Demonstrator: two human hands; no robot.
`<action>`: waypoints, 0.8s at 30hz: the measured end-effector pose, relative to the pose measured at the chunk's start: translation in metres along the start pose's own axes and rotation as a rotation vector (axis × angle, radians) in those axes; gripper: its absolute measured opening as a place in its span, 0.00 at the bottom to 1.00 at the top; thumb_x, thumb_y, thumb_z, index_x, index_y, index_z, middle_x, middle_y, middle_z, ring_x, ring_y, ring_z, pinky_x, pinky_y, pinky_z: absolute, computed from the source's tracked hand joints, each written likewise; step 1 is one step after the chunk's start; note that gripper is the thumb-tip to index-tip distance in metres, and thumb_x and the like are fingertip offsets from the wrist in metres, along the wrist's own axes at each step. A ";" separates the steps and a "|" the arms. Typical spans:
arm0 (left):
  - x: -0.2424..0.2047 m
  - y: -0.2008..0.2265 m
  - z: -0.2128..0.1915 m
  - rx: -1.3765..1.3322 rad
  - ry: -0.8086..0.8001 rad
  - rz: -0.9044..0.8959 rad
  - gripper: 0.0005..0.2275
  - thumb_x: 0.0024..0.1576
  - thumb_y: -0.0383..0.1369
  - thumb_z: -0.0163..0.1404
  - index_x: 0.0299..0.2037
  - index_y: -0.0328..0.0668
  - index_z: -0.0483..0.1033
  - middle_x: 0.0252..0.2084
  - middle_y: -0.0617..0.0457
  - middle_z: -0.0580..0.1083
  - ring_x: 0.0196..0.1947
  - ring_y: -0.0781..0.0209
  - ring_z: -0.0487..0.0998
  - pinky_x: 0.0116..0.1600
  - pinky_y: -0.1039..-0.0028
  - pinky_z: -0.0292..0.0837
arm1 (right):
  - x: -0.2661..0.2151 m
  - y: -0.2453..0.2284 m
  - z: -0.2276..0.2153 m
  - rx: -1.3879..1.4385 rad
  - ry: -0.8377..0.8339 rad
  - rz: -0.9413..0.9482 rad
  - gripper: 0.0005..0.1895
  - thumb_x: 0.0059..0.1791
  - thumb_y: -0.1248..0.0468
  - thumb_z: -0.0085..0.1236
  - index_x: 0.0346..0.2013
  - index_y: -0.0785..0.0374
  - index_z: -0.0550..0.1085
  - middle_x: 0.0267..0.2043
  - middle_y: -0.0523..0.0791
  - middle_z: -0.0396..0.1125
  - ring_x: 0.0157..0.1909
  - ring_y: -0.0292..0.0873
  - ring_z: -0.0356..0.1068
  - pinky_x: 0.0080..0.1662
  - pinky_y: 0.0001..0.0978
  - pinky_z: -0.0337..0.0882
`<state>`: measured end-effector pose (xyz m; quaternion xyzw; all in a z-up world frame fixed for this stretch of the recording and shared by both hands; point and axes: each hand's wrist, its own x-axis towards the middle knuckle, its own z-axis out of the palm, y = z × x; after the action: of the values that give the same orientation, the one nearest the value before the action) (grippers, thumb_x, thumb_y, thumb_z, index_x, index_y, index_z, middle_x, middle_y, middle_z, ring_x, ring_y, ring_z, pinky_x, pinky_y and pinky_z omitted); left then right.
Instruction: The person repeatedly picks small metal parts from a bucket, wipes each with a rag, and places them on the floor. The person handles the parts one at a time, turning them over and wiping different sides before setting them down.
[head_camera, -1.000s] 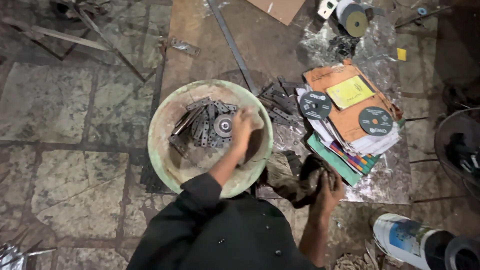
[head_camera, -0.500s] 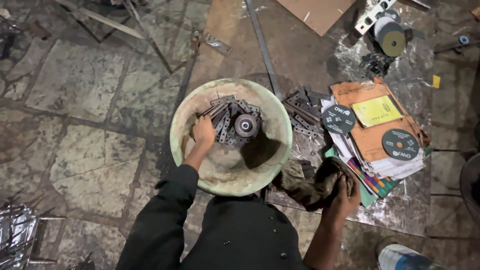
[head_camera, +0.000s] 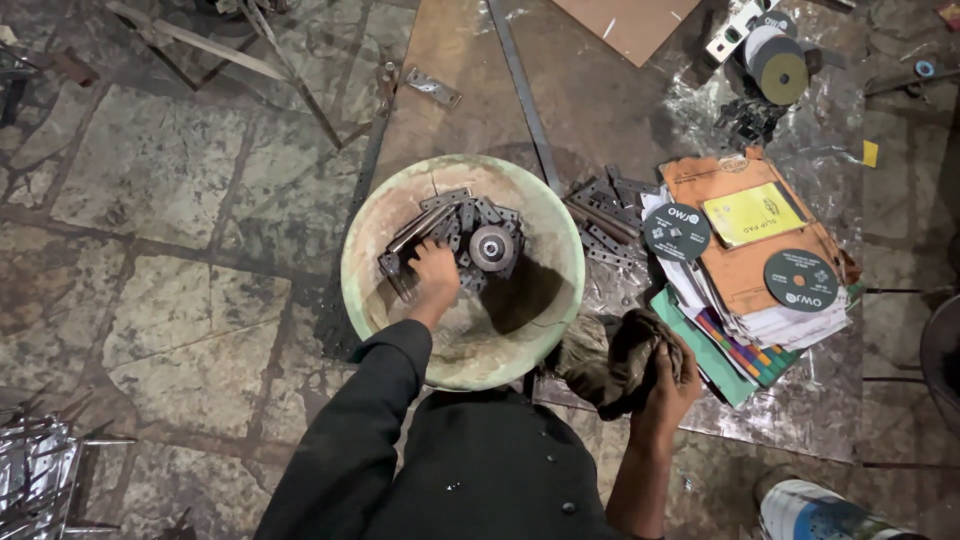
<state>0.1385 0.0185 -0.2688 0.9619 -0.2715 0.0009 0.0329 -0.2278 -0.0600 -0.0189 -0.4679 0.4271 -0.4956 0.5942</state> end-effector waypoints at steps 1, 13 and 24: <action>0.001 -0.001 0.005 0.035 -0.020 -0.031 0.08 0.58 0.31 0.51 0.46 0.47 0.77 0.50 0.49 0.71 0.52 0.48 0.71 0.49 0.50 0.69 | -0.002 -0.004 0.002 0.009 -0.008 0.009 0.14 0.56 0.71 0.51 0.56 0.73 0.72 0.54 0.48 0.72 0.54 0.39 0.71 0.59 0.30 0.70; 0.004 -0.018 0.018 -0.153 -0.079 -0.130 0.09 0.63 0.29 0.42 0.53 0.47 0.67 0.45 0.43 0.75 0.38 0.45 0.83 0.42 0.50 0.76 | -0.004 -0.004 0.003 -0.062 -0.081 0.032 0.14 0.55 0.70 0.51 0.56 0.71 0.73 0.53 0.47 0.72 0.54 0.37 0.71 0.58 0.28 0.69; -0.033 -0.036 -0.064 -1.474 -0.566 -0.213 0.10 0.56 0.29 0.59 0.43 0.34 0.75 0.40 0.42 0.79 0.38 0.48 0.84 0.41 0.61 0.81 | 0.016 0.024 0.020 0.004 -0.108 0.165 0.19 0.51 0.68 0.56 0.57 0.69 0.73 0.52 0.46 0.72 0.53 0.40 0.71 0.57 0.31 0.69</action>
<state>0.1305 0.0703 -0.2081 0.6771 -0.1067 -0.4263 0.5902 -0.2016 -0.0711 -0.0395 -0.4559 0.4305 -0.4200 0.6560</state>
